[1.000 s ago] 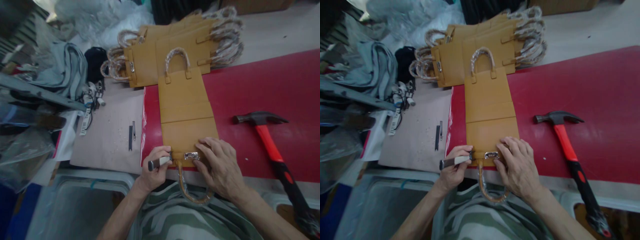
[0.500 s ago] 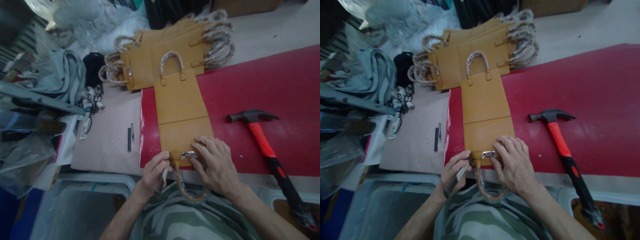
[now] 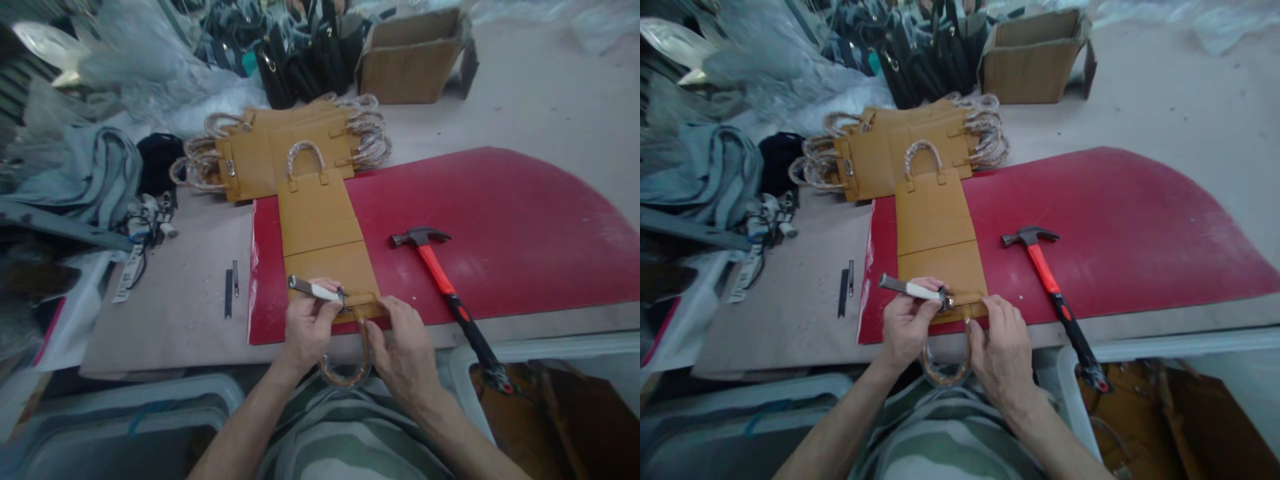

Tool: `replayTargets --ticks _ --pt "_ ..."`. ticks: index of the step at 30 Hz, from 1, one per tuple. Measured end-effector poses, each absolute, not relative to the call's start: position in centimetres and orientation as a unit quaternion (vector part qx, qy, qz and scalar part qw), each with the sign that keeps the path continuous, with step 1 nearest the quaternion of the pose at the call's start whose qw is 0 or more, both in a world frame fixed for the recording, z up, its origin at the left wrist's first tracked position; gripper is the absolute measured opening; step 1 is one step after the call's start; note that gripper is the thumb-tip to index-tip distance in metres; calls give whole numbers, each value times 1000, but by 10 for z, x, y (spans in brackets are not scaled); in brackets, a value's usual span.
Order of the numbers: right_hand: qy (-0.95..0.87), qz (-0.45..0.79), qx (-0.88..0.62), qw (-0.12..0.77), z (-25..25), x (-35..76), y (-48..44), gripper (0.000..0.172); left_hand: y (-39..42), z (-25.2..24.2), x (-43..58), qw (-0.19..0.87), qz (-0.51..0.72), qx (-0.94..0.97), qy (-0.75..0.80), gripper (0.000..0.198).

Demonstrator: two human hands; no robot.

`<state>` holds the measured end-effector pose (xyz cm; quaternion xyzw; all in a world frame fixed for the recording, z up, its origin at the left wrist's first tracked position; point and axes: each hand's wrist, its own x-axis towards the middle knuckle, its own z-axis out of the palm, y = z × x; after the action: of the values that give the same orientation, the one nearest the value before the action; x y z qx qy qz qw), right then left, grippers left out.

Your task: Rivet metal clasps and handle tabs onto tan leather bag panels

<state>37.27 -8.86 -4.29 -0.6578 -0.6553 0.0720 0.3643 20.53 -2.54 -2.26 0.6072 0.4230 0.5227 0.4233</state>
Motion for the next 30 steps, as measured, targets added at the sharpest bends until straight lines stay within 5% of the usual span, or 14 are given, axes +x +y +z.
replayTargets --ticks 6,14,30 --pt "-463 326 -684 459 -35 372 -116 34 -34 -34 205 409 467 621 479 10" --pt "-79 672 -561 477 -41 358 -139 47 -65 -34 190 484 484 557 470 20" --pt "-198 673 -474 533 -33 346 -110 36 -40 -3 202 542 473 543 434 22"
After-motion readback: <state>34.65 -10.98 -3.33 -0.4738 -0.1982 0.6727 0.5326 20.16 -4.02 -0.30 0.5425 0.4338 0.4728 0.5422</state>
